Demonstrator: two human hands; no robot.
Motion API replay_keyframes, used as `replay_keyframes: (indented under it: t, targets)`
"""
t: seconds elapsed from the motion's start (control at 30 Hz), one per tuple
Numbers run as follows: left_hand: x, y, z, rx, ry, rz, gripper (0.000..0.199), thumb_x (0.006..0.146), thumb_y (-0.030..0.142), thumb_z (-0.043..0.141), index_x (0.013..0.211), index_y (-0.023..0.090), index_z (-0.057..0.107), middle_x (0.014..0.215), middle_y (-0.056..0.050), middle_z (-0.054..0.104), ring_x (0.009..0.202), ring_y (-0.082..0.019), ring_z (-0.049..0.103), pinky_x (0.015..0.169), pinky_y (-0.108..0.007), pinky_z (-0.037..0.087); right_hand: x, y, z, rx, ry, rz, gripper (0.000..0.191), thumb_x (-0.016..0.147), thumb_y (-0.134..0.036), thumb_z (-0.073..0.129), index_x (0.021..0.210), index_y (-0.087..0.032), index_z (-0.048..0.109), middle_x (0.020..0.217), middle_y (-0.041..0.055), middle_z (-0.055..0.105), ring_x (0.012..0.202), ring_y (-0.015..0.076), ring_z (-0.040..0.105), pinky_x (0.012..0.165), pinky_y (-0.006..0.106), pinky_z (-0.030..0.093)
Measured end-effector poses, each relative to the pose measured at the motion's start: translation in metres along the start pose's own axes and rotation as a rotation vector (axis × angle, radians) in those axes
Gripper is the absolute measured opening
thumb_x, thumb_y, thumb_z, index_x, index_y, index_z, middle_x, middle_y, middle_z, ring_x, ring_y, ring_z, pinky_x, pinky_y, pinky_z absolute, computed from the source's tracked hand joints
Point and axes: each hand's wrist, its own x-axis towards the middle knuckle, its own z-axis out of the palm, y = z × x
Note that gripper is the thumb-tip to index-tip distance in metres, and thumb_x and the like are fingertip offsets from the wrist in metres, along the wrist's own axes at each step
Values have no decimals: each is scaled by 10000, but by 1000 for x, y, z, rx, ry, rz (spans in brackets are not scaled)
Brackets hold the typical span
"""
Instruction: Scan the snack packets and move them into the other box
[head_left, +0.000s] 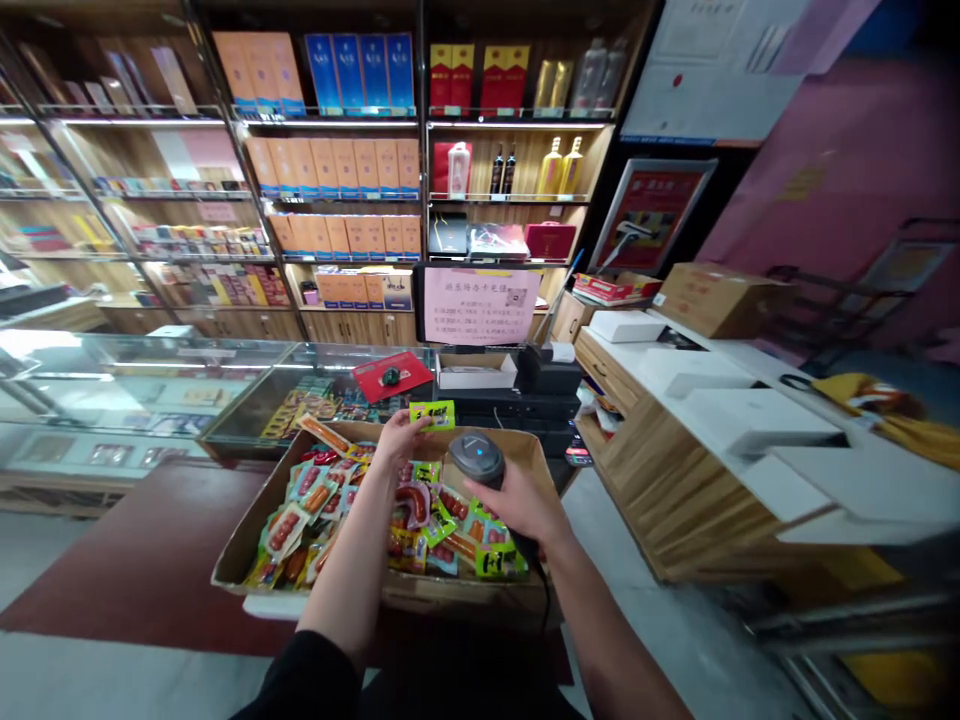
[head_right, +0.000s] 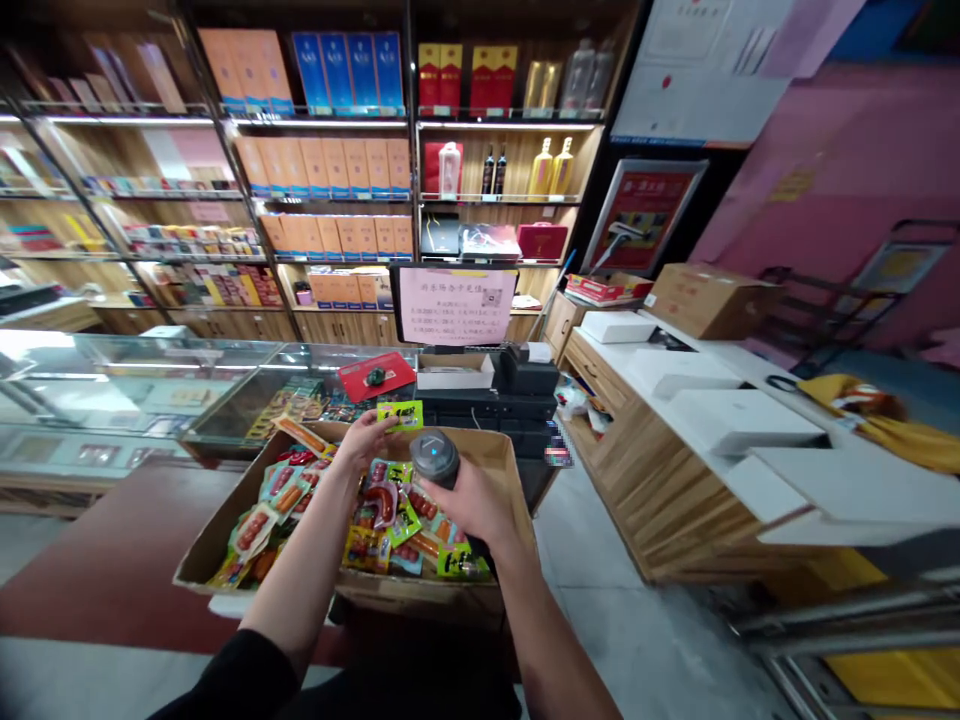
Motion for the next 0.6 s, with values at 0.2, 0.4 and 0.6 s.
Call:
replay_keyframes:
  t: [0.2,0.4,0.6]
  targets:
    - [-7,7,-6,56,-57,3,309,585,68,904,808,128,699,889,-86,769,804,-206,738,739,-328,614,3,-8,0,25,4,-40,355,810,-445,701,1060,-197,744,666,23,704,684,223,698,587,282,515]
    - [-10,10,-9,55,-65,-25,313,585,49,896,834,117,721,875,-110,775,838,-237,750,767,-348,623,2,-12,2,27,3,-50,355,815,-428,692,1072,-190,745,692,34,716,741,237,711,620,293,527]
    - [-12,11,-4,62,-66,-48,297,604,35,891,818,119,704,851,-95,768,817,-231,749,760,-353,630,2,-8,3,20,4,-28,380,823,-455,682,1093,-195,743,690,35,714,678,224,694,577,282,506]
